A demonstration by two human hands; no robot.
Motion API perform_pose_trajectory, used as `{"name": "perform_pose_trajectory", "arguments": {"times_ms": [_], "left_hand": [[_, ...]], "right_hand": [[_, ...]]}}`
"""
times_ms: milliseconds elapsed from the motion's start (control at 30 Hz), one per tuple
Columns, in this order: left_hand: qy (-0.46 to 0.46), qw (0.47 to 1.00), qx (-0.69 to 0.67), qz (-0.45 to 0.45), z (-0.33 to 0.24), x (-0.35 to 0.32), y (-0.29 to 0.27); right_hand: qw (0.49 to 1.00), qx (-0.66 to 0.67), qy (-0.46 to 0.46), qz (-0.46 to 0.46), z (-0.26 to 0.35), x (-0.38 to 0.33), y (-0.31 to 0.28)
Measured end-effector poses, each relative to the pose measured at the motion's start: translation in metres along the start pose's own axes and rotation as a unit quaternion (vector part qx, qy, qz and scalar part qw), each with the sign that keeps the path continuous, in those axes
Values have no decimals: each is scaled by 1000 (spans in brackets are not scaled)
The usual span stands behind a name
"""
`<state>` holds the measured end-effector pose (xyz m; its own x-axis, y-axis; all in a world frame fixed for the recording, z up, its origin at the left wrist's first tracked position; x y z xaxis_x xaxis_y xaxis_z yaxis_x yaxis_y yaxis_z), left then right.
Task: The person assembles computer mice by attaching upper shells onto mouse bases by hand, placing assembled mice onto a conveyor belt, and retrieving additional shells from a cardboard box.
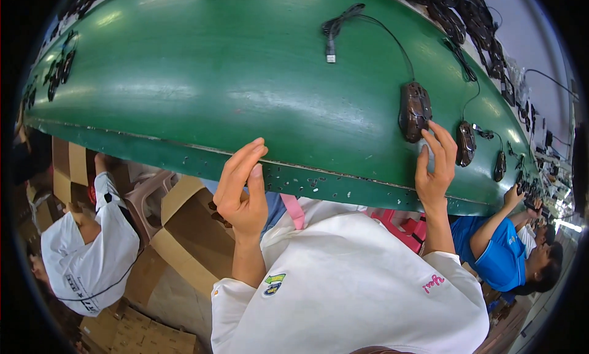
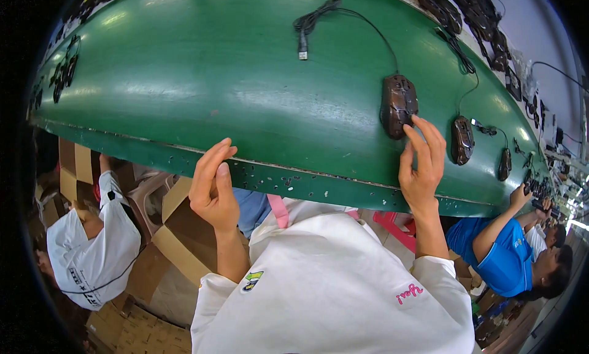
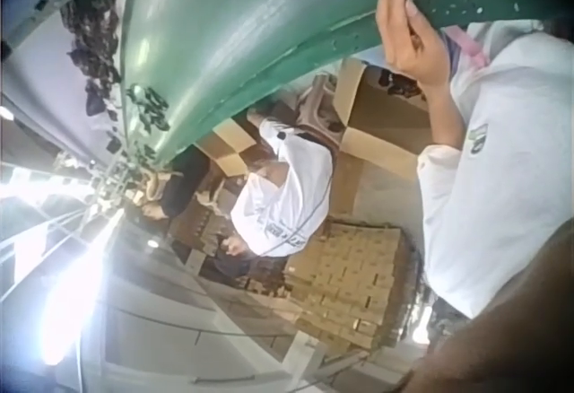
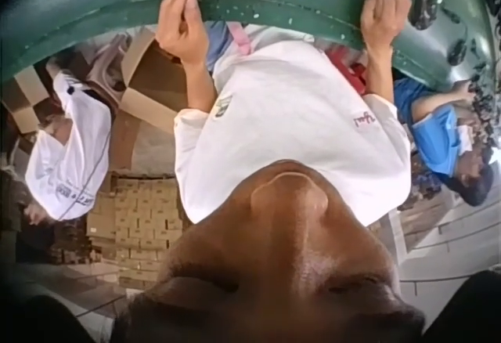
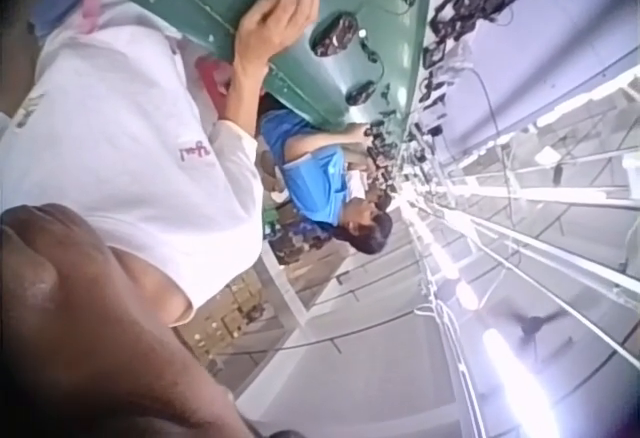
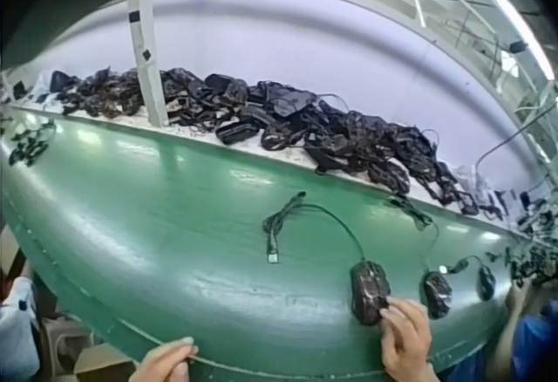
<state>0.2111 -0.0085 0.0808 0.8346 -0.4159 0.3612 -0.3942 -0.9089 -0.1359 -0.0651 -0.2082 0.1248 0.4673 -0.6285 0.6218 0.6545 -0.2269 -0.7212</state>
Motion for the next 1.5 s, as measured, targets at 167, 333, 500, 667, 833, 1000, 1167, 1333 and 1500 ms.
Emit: {"name": "perform_pose_trajectory", "arguments": {"times_ms": [167, 333, 500, 667, 833, 1000, 1167, 1333, 1500], "left_hand": [[-7, 996, 4, -90, 4, -2, -39], [-7, 970, 23, -242, 34, -29, -113], [-117, 916, 104, -368, 117, -99, -192], [-235, 860, 338, -300, 265, -229, -247], [-283, 652, 647, -277, 302, -339, -402], [-457, 525, 676, -243, 311, -375, -553], [-593, 569, 540, -182, 362, -388, -585], [-561, 625, 528, -127, 406, -428, -580], [-447, 687, 560, -123, 365, -397, -539]], "right_hand": [[1000, 4, -13, 6, 12, -6, 2], [996, 94, 0, -3, 31, -14, 9], [984, 176, 8, 20, 79, -21, 40], [965, 249, -56, 60, 132, -21, 53], [960, 246, -102, 91, 162, -14, 56], [965, 217, -93, 112, 179, -6, 70], [958, 207, -123, 153, 216, -10, 80], [946, 245, -97, 190, 229, -11, 97], [927, 281, -123, 217, 251, -15, 106]]}}
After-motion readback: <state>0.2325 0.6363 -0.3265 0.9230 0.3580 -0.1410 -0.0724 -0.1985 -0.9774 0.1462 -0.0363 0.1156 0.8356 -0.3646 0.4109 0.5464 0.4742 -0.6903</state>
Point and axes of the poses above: each hand's wrist, its own x-axis towards the middle knuckle, its own y-axis out of the palm, z = x × y, the point moved 10 cm from there along x, towards the middle knuckle, and after that the axes turned 14 degrees about -z, right-handed, at the moved point
